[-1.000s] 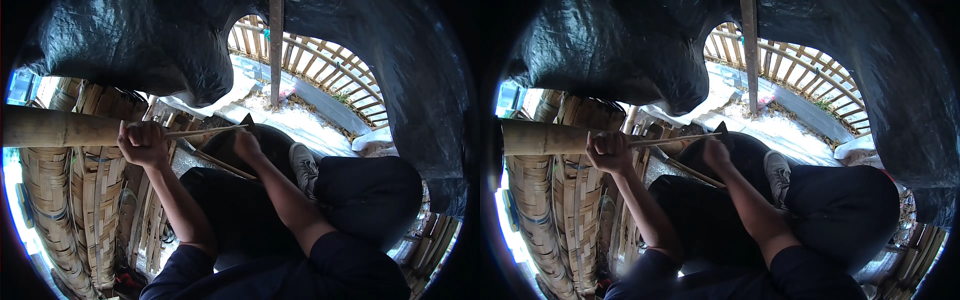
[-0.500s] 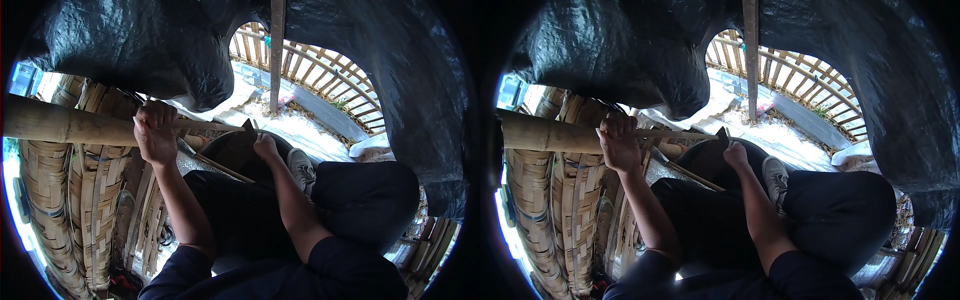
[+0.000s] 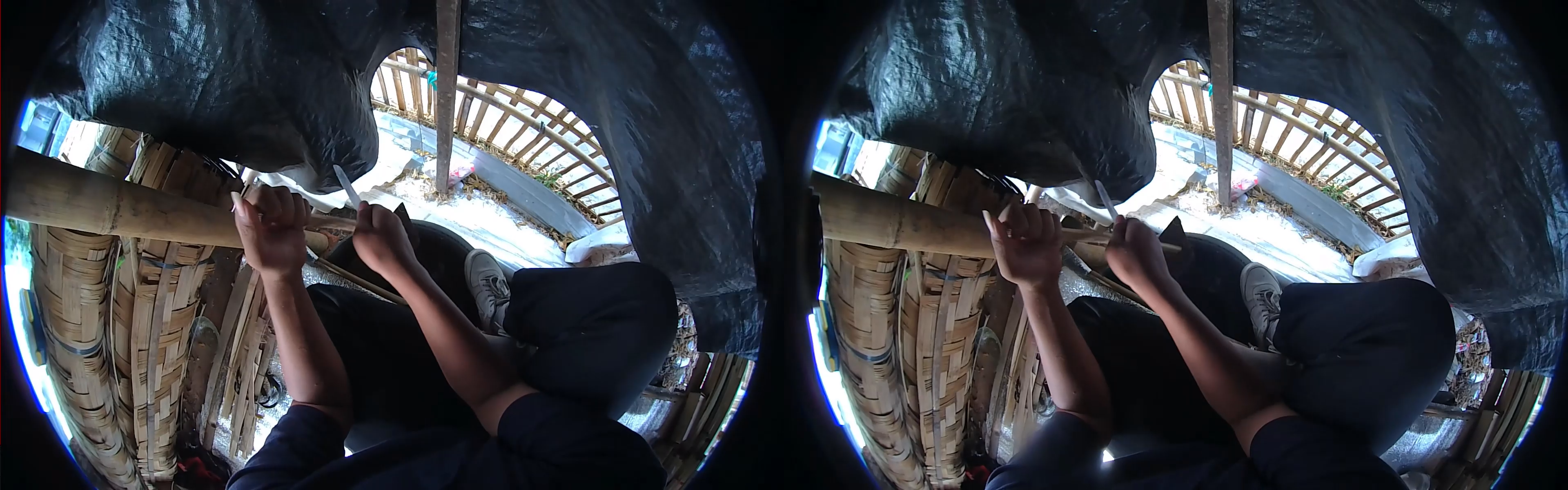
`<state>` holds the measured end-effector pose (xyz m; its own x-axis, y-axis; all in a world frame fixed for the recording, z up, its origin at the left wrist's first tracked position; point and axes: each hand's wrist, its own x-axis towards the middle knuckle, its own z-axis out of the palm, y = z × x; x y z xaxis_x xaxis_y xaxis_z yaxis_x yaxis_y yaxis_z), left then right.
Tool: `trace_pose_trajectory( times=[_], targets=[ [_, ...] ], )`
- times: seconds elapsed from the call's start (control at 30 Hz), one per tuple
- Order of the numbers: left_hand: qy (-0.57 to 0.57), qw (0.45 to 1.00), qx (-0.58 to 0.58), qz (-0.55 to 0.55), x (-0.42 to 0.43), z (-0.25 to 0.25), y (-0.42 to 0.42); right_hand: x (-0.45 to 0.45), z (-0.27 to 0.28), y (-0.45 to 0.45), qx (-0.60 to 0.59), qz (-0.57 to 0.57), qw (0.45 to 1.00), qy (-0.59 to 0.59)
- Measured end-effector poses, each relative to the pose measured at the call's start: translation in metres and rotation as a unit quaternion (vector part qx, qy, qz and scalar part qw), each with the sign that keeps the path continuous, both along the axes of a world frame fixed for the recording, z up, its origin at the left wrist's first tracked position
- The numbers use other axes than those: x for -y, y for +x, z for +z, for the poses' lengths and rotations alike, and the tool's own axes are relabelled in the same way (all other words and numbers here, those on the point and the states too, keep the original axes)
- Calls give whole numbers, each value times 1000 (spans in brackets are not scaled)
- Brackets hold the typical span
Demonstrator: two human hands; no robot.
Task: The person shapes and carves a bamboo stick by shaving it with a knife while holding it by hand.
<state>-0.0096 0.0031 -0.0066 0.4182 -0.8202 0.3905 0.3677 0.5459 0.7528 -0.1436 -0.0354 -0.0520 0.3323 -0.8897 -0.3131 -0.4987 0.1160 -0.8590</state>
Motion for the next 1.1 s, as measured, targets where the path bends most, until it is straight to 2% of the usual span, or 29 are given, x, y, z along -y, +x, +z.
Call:
trace_pose_trajectory(
  times=[0.13,0.23,0.27,0.37,0.43,0.57,0.63,0.77,0.87,0.9,0.93,1.0,1.07,1.1],
  targets=[
    [-63,998,-3,-27,10,-5,-9,-11,13,5,45,55,997,-34],
    [16,998,-45,51,12,-10,-9,-26,-2,16,143,21,969,-201],
    [15,997,-46,52,11,-11,-8,-28,-8,17,142,23,969,-202],
    [40,993,-80,75,9,-12,-4,-28,-9,18,114,47,978,-171],
    [39,994,-60,77,7,-9,1,-25,-13,20,77,70,979,-173],
    [29,996,-39,80,3,-17,15,-25,-26,27,86,80,976,-181],
    [12,997,-54,62,2,-17,19,-26,-21,28,29,100,973,-205],
    [-24,995,-56,83,4,-13,17,-16,-108,7,-48,86,979,-178],
    [-13,996,-63,61,2,-15,17,-8,-122,-3,-74,82,981,-160],
    [-6,999,-29,36,3,-15,17,-6,-122,-2,-88,86,981,-151],
    [1,1000,4,11,4,-16,18,-7,-103,0,-89,88,981,-151],
    [8,1000,25,7,4,-16,16,-14,-26,7,-39,75,987,-137],
    [35,999,-9,-1,1,-19,13,-23,1,16,83,64,975,-196],
    [36,999,-8,-2,0,-18,11,-27,13,17,119,66,976,-168]
  ],
)
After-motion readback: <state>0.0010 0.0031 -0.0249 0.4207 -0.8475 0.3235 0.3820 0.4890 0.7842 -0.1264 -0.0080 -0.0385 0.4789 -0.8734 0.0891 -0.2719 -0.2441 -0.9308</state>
